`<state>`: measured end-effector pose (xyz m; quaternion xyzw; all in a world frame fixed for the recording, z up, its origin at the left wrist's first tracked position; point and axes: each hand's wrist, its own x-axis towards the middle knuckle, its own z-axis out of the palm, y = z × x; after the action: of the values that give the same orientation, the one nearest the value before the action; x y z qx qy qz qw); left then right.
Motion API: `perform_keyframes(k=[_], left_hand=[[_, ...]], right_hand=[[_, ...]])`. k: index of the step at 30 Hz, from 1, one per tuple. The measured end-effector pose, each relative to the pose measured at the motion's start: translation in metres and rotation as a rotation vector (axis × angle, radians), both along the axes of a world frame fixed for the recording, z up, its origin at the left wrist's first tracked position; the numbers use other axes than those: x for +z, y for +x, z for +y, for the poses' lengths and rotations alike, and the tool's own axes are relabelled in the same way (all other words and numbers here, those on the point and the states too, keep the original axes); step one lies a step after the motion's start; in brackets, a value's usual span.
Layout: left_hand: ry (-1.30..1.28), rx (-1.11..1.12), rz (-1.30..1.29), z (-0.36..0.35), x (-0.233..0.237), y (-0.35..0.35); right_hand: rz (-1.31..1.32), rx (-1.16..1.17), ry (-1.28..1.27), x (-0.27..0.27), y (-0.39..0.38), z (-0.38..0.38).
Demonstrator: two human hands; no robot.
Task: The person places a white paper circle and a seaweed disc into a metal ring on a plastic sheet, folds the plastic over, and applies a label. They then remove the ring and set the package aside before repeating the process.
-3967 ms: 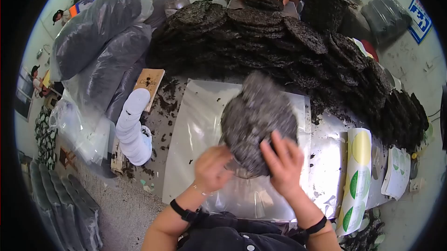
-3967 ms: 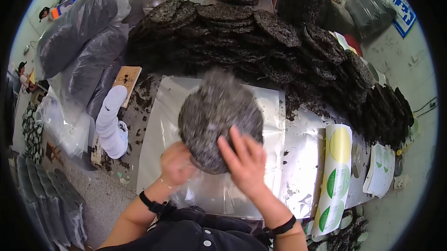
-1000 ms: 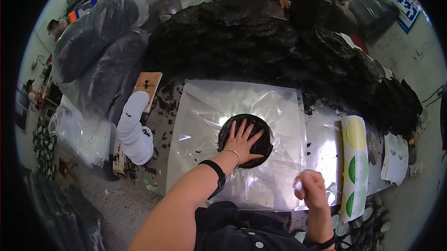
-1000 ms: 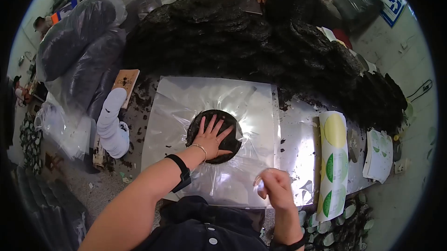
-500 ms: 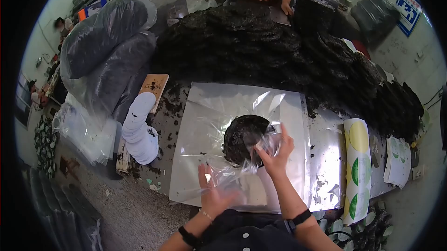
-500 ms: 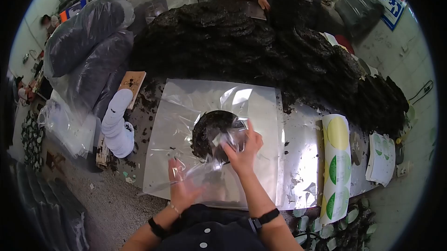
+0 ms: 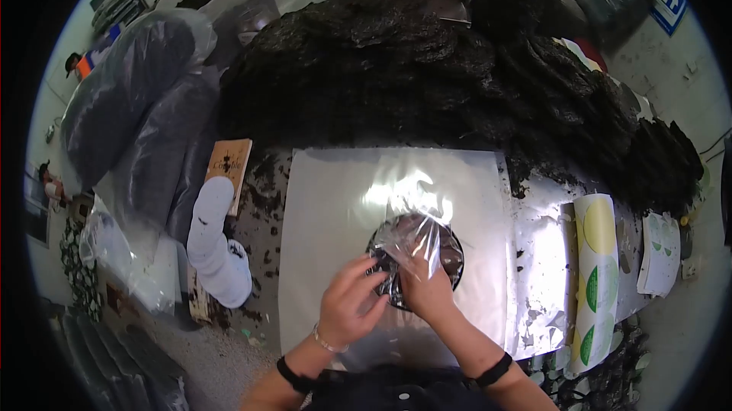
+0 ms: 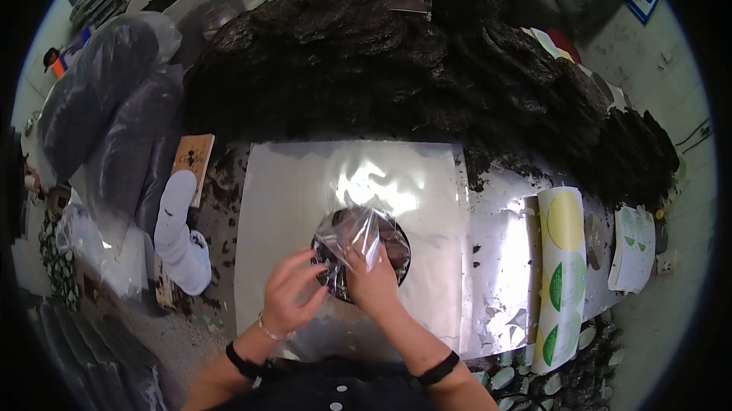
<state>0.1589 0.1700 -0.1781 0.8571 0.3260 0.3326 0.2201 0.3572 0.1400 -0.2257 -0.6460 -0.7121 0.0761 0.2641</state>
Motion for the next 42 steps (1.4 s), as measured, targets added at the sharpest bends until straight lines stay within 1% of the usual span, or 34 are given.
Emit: perform_keyframes(k=[1,2,3,4,5,6,8,9,10,12,13,15,16,17,19,20,22,23,24,25,26,27,29,30,31,32,33,34,36,38,40,42], left_hand=[[-0.065,0.208,0.025,0.005,0.014,0.0],[-0.098,0.199,0.042,0.021,0.009,0.006],[-0.186,0.165,-0.013,0.047,0.003,0.022],[-0.39,-0.008,-0.114,0.069,-0.001,0.037],[-0.611,-0.154,-0.206,0.092,-0.005,0.051],[-0.617,-0.162,-0.207,0.1,-0.012,0.056],[-0.262,-0.415,-0.057,0.103,-0.033,0.066],[-0.097,-0.405,-0.077,0.097,-0.02,0.065],[0.029,-0.465,-0.116,0.092,-0.026,0.059],[0.03,-0.6,-0.001,0.087,-0.043,0.056],[-0.006,-0.592,-0.003,0.083,-0.044,0.058],[-0.065,-0.507,0.336,0.085,-0.037,0.067],[-0.064,-0.506,0.344,0.086,-0.035,0.07],[-0.065,-0.467,0.348,0.086,-0.031,0.073],[-0.042,-0.431,0.354,0.082,-0.019,0.073],[-0.12,-0.355,0.31,0.077,-0.009,0.07],[-0.27,-0.248,0.201,0.066,0.007,0.069],[-0.343,-0.302,0.199,0.063,0.009,0.071],[-0.251,-0.277,0.423,0.06,0.002,0.077],[-0.153,-0.242,0.623,0.052,-0.007,0.084],[-0.093,-0.239,0.683,0.046,-0.01,0.087],[-0.022,-0.22,0.749,0.044,-0.012,0.087],[0.04,-0.199,0.782,0.037,-0.017,0.088],[0.046,-0.212,0.763,0.035,-0.017,0.091],[0.059,-0.202,0.789,0.033,-0.016,0.09],[0.076,-0.188,0.82,0.032,-0.015,0.089],[0.095,-0.187,0.819,0.031,-0.015,0.088],[0.105,-0.178,0.815,0.032,-0.016,0.088],[0.114,-0.174,0.839,0.031,-0.018,0.088],[0.101,-0.159,0.841,0.028,-0.013,0.09],[0.115,-0.171,0.811,0.027,-0.01,0.088],[0.091,-0.158,0.784,0.025,-0.009,0.088]], right_hand=[[-0.012,0.025,0.011,0.003,0.001,0.005],[0.002,0.015,-0.023,0.005,-0.001,0.002],[0.039,0.049,-0.127,0.009,0.001,0.0],[0.07,0.083,-0.208,0.008,0.006,0.005],[0.067,0.11,-0.214,-0.001,0.011,0.004],[0.065,0.102,-0.219,-0.002,0.015,0.005],[0.102,0.155,-0.393,0.01,0.026,0.003],[0.236,0.27,-0.272,0.02,0.037,0.006],[0.414,0.278,-0.112,0.01,0.044,-0.001],[0.707,0.074,0.199,0.008,0.049,-0.016],[0.509,-0.125,0.105,0.022,0.038,-0.007],[0.288,-0.109,-0.049,0.018,0.03,0.004],[0.193,-0.102,-0.091,0.015,0.027,0.005],[0.198,-0.1,-0.083,0.012,0.023,0.005],[0.072,-0.181,-0.176,0.008,0.016,0.003],[0.066,-0.189,-0.156,0.01,0.015,0.003],[-0.029,-0.121,-0.199,0.014,0.017,0.004],[0.018,-0.125,-0.172,0.011,0.013,0.006],[0.044,-0.147,-0.163,0.005,0.013,0.001],[0.082,-0.112,-0.135,0.0,0.013,0.0],[0.114,-0.062,-0.099,-0.001,0.03,-0.005],[0.058,-0.125,-0.104,0.014,0.059,-0.025],[0.603,-0.125,-0.001,0.049,0.095,-0.064],[0.309,-0.429,0.216,0.051,0.124,-0.088],[0.077,-0.608,0.303,0.046,0.163,-0.12],[-0.129,-0.795,0.309,0.031,0.204,-0.155],[-0.415,-0.87,0.235,0.025,0.244,-0.188],[-0.574,-0.92,0.086,0.008,0.28,-0.221],[-0.745,-0.769,0.083,-0.03,0.326,-0.27],[-0.697,-0.745,0.1,-0.034,0.339,-0.27],[-0.643,-0.724,0.108,-0.038,0.334,-0.268],[-0.373,-0.843,0.241,-0.034,0.329,-0.265]])
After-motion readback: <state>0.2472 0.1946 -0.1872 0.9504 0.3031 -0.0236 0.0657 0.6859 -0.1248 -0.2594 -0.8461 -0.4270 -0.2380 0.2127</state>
